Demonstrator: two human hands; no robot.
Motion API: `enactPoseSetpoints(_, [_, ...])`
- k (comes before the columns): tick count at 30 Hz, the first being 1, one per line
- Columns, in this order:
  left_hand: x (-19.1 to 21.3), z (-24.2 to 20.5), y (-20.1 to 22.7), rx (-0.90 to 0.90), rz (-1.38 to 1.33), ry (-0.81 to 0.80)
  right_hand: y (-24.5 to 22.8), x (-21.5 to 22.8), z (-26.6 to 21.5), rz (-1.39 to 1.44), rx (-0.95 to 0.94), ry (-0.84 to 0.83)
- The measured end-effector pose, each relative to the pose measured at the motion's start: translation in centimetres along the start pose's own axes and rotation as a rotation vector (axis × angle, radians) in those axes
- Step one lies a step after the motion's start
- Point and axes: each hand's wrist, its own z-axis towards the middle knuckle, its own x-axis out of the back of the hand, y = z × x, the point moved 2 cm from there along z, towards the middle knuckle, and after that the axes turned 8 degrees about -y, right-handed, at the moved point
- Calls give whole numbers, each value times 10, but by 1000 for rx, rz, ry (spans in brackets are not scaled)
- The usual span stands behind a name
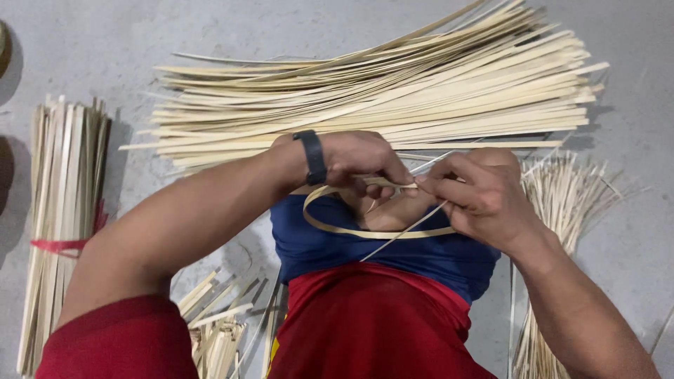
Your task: The person is weaving thin bamboo strips to form and reinforce a circular hoop, likely for a basket or furniture component.
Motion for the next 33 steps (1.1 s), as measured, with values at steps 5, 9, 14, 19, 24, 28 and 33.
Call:
enactPoseSetpoints(5, [-2, -6, 4, 17, 101, -16, 3, -9, -5, 37, -58, -49])
enactPoseSetpoints(9, [-5, -11, 4, 33, 71, -40, 4, -6, -1, 25, -68, -41])
enactPoseSetpoints(14, [1, -19, -1, -189, 36, 43, 20, 1, -10, 18, -117, 120])
enactPoseSetpoints(19, [-1, -30, -4, -410, -45, 102, 76, -33, -47, -167, -372, 258])
enactPoseSetpoints(24, [11, -21, -32, -456, -234, 112, 45, 1, -10, 279, -228, 350])
enactPoseSetpoints(28, [29, -6, -61, -575, -233, 161, 38, -18, -31, 270, -321, 451])
enactPoseSetpoints(33, [21, 3, -90, -735, -121, 545, 9, -67, -16, 603, -505, 498])
